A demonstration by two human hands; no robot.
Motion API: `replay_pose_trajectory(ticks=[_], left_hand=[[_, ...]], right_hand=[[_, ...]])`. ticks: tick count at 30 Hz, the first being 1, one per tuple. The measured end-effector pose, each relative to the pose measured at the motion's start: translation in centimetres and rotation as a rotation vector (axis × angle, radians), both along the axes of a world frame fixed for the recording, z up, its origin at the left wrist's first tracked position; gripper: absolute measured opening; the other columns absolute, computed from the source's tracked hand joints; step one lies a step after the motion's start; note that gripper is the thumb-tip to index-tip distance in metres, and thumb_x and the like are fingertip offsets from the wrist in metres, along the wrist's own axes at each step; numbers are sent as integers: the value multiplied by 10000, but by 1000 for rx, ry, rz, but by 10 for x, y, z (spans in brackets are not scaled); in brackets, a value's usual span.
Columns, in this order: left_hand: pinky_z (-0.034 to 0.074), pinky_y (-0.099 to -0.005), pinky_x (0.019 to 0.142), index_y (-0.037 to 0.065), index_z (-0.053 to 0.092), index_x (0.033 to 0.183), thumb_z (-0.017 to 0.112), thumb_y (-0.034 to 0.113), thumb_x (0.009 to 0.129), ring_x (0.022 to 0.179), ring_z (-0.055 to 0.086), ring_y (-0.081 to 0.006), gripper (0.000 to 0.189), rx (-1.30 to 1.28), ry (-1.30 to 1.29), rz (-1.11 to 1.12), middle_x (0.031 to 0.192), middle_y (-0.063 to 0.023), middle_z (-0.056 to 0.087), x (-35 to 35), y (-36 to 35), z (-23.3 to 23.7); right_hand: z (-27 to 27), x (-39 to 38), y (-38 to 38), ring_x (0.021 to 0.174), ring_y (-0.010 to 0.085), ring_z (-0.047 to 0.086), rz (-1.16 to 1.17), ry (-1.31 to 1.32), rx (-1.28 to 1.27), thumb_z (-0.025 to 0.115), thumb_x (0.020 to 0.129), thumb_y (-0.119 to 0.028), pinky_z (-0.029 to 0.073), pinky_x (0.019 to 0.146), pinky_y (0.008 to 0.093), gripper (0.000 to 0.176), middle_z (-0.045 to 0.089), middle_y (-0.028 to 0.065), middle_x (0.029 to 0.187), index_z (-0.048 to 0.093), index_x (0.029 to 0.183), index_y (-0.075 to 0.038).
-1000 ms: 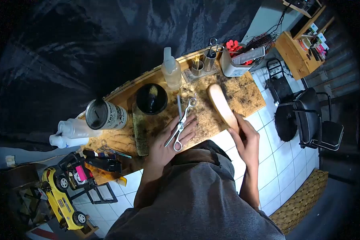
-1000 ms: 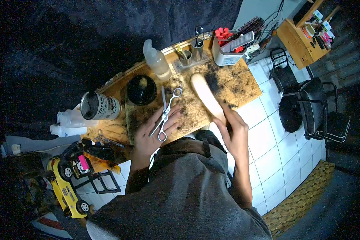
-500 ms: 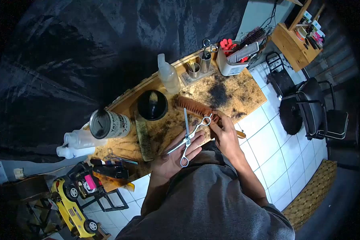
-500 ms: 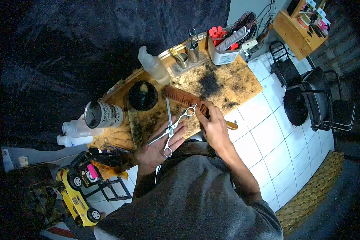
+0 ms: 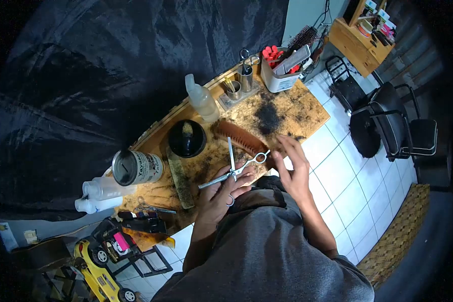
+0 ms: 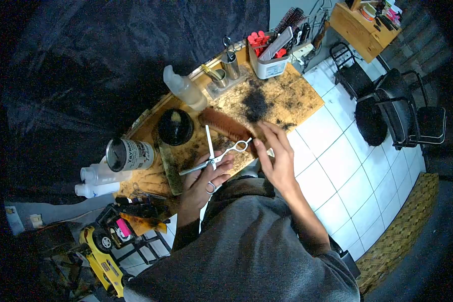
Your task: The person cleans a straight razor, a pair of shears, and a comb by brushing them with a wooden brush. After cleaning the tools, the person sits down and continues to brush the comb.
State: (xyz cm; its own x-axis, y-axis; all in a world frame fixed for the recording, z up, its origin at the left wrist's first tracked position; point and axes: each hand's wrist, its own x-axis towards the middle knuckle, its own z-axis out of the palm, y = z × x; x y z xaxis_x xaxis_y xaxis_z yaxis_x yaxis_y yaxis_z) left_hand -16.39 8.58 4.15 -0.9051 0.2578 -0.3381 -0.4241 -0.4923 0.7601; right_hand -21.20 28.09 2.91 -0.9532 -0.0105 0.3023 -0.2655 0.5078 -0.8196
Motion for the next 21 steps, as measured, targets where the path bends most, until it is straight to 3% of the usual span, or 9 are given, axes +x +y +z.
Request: replay_pose_trajectory(ticks=[2,4,5,9,12,14,16,21], left_hand=[[457,-347,935,1,401,1316,414,198,995,1162,531,-235,377,11,-19,23,1253,-177,532,0,-1,-12],[468,-267,787,15,466,1235,427,210,994,1042,573,-180,312,-20,27,136,1206,-151,566,1,1,-24],[420,-209,682,30,505,1178,454,210,987,888,554,-108,268,21,58,199,1091,-99,595,0,5,-27],[387,-184,640,33,531,1139,482,189,976,792,493,-60,231,33,10,241,964,-39,581,3,4,-26],[388,-184,646,32,558,1105,507,155,965,775,462,-45,193,-13,88,311,922,11,554,1,10,-28],[406,-189,682,24,571,1116,515,144,960,808,476,-49,204,-29,88,325,950,1,573,3,12,-32],[416,-187,623,1,563,1129,492,138,969,798,505,-72,223,-162,128,325,933,-33,572,6,13,-33],[444,-177,652,-3,595,1116,536,138,951,809,553,-50,224,-196,84,327,899,-18,623,10,15,-21]], right_hand=[[5,8,-4,1012,319,596,-83,77,-28,629,850,-103,483,852,382,315,601,195,1091,611,1137,24],[9,18,-7,923,279,598,17,209,26,659,829,-124,487,789,366,340,610,158,1024,615,1140,5],[10,19,-9,889,256,589,103,241,90,690,806,-174,478,761,360,374,614,143,996,621,1131,-2],[14,27,-23,1040,348,559,316,91,213,735,752,-286,464,866,395,569,550,176,1164,552,1220,-17],[13,29,-33,1074,357,549,346,34,179,747,737,-298,458,889,409,601,517,192,1207,544,1229,-18],[13,31,-35,1081,371,541,353,33,196,743,743,-281,458,897,407,602,499,202,1223,530,1239,-16],[10,32,-37,1078,377,540,388,-18,214,729,753,-226,465,887,396,591,502,205,1212,508,1258,-10],[8,35,-40,1017,381,565,438,-89,103,679,769,-160,493,829,402,591,499,221,1183,461,1303,-32]])
